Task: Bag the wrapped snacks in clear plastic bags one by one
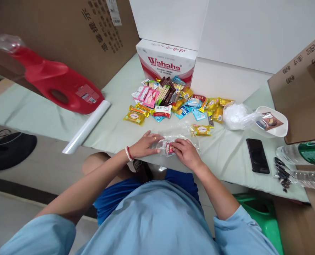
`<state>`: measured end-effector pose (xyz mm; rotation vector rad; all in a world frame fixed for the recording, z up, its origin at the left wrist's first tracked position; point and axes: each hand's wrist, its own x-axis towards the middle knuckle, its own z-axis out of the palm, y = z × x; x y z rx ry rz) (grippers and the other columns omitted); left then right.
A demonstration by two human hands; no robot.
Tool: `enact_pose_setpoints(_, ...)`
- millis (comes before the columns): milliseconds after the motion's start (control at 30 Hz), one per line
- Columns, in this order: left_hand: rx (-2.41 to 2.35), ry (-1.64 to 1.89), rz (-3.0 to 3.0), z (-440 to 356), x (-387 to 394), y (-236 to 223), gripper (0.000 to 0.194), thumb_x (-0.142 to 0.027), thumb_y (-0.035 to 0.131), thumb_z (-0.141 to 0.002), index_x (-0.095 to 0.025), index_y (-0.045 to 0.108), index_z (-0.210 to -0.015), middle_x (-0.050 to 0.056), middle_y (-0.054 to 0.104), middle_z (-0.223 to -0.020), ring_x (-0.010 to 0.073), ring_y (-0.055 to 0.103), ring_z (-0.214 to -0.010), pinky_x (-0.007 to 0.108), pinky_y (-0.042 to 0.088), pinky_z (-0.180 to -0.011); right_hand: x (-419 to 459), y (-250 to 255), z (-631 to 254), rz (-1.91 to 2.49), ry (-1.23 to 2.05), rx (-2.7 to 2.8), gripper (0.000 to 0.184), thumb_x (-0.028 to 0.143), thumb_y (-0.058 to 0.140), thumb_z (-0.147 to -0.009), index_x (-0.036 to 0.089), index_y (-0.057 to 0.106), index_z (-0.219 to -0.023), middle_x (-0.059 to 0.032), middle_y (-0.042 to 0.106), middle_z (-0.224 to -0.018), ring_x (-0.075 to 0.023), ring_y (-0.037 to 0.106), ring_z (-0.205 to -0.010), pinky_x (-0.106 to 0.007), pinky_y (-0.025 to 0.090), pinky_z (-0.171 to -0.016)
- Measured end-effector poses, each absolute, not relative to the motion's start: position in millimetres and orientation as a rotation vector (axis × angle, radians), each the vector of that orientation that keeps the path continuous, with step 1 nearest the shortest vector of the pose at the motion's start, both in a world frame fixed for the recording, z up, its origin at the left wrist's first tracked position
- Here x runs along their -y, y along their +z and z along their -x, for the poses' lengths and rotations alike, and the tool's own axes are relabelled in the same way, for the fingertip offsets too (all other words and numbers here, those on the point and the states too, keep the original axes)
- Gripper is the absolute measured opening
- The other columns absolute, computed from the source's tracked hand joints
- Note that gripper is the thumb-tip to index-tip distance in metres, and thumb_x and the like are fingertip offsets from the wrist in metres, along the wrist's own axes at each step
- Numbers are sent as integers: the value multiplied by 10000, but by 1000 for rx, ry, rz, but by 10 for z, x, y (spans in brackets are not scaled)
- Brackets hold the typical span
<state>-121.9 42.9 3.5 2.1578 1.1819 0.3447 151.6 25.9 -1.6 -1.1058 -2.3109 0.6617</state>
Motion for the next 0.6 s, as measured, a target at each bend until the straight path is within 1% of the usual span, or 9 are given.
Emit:
enact_pose_setpoints(67, -1160, 302, -2210, 1375, -404, 47, 434, -593, 710, -826, -258, 704, -1101, 72, 744, -1211, 343, 500, -1401, 673, 49, -1223, -257, -29, -1523, 1113, 706, 2273, 308, 306, 539, -1028, 299, 729, -1270, -83, 696, -1248, -257, 638, -1115, -448, 520, -995)
enact_pose_setpoints(100, -1165, 309, -2206, 1456, -409, 43, 339, -563, 690, -852, -256, 717, -991, 52, 761, -1143, 334, 496, -1406, 671, 40, -1224, -259, -36, -1524, 1119, 726, 2261, 305, 306, 545, -1026, 305, 731, -1267, -80, 697, -1250, -254, 640, -1123, -445, 517, -1003)
enact_pose_setpoints(200, -1305, 498, -2050, 1717, -457, 22, 323, -470, 546, -968, -219, 686, -819, 43, 764, -1024, 268, 615, -1243, 559, 282, -1196, -268, -54, -1523, 1133, 760, 2238, 293, 317, 561, -1019, 299, 740, -1251, -84, 698, -1255, -250, 645, -1130, -444, 512, -1013)
enact_pose_setpoints(267, -1485, 654, -1919, 1859, -466, 22, 378, -483, 493, -995, -192, 662, -823, 72, 747, -1009, 242, 657, -1082, 457, 445, -1068, -269, -60, -1522, 1139, 770, 2226, 292, 317, 564, -1018, 296, 741, -1248, -85, 697, -1262, -248, 647, -1129, -444, 511, -1015)
enact_pose_setpoints(333, -1560, 709, -1850, 1903, -417, 35, 396, -534, 502, -986, -186, 666, -893, 82, 735, -1006, 231, 652, -984, 405, 501, -964, -264, -62, -1520, 1149, 779, 2210, 293, 316, 566, -1016, 306, 740, -1251, -81, 698, -1267, -246, 648, -1137, -444, 512, -1019)
enact_pose_setpoints(400, -1436, 681, -1863, 1807, -306, 33, 423, -594, 598, -922, -206, 689, -1061, 83, 729, -1091, 238, 644, -1012, 394, 506, -958, -258, -65, -1518, 1161, 791, 2193, 292, 322, 571, -1013, 322, 740, -1252, -78, 698, -1268, -246, 649, -1150, -448, 512, -1025)
enact_pose_setpoints(500, -1191, 613, -1973, 1473, -121, -51, 653, -611, 806, -739, -254, 675, -1269, 113, 658, -1332, 289, 577, -1221, 447, 440, -1083, -254, -79, -1519, 1168, 801, 2171, 292, 339, 578, -1010, 322, 743, -1250, -84, 696, -1267, -248, 645, -1174, -454, 507, -1043)
enact_pose_setpoints(533, -1209, 595, -1988, 1361, -82, -96, 638, -586, 831, -719, -260, 691, -1250, 112, 646, -1355, 298, 561, -1245, 468, 424, -1096, -255, -84, -1522, 1169, 807, 2165, 294, 343, 579, -1009, 320, 743, -1252, -85, 695, -1266, -247, 644, -1177, -452, 507, -1046)
enact_pose_setpoints(600, -1280, 608, -1968, 1220, -61, -177, 337, -510, 766, -818, -249, 754, -1032, 95, 697, -1259, 277, 584, -1194, 472, 423, -1084, -256, -88, -1534, 1170, 825, 2153, 298, 348, 583, -1007, 315, 742, -1257, -88, 694, -1268, -245, 643, -1183, -449, 506, -1054)
